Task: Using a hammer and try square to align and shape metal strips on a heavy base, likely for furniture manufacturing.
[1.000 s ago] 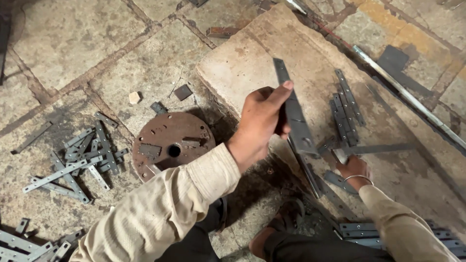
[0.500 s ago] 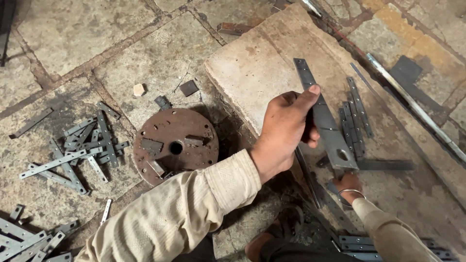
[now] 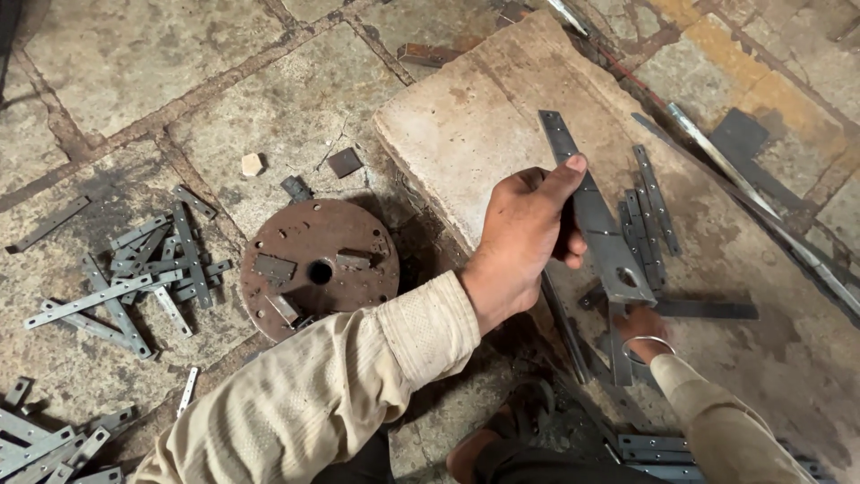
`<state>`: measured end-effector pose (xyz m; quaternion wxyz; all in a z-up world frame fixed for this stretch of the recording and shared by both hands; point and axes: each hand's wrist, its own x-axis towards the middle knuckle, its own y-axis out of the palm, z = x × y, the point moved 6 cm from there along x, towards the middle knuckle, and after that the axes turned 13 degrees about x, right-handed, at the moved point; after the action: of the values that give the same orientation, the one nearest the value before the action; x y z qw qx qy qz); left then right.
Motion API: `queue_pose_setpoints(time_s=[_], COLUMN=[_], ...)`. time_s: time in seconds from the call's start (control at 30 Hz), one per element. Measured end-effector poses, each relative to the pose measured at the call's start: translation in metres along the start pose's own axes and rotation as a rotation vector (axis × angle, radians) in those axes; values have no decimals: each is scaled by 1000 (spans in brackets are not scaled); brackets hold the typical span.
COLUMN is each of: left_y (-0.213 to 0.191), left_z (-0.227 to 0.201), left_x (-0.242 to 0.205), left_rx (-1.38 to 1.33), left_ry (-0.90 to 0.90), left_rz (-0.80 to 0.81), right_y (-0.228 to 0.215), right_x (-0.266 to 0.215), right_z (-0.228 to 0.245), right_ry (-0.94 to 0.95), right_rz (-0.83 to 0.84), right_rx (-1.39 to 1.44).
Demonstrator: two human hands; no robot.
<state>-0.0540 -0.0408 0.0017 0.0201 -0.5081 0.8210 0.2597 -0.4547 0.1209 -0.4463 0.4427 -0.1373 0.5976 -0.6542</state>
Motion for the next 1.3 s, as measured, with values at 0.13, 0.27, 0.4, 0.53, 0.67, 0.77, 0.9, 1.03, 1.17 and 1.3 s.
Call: queue_pose_setpoints(time_s=[0.13, 0.27, 0.4, 0.53, 0.67, 0.77, 0.9, 1.03, 1.17, 1.3], left_y=[-2, -5, -9, -26, -71, -137, -230, -361, -474, -621], left_z=[1, 1, -10, -38, -58, -93, -97, 72, 235, 340], left_x=[3, 7, 14, 23, 72, 80, 7, -70, -171, -193], left_rx=[-10, 36, -2, -162, -185, -236, -256, -338, -166, -45], left_ry=[10, 2, -14, -6, 257, 404, 666, 291, -103, -204], left_rz=[-7, 16, 45, -92, -172, -221, -179, -460, -787, -1030], right_y=[-51, -70, -59, -39, -61, -61, -53, -37, -27, 36], right_x=[-52, -77, -70, -53, -72, -61, -15, 52, 83, 141], right_z=[81, 123, 122, 104, 135, 132, 119, 86, 89, 36], right_ry=[-40, -42, -81, -175, -279, -409, -461, -518, -501, -444], right_rz=[40, 157, 190, 213, 267, 309, 247, 339, 447, 532], right_rx=[73, 76, -55, -125, -173, -179, -270, -261, -261, -253])
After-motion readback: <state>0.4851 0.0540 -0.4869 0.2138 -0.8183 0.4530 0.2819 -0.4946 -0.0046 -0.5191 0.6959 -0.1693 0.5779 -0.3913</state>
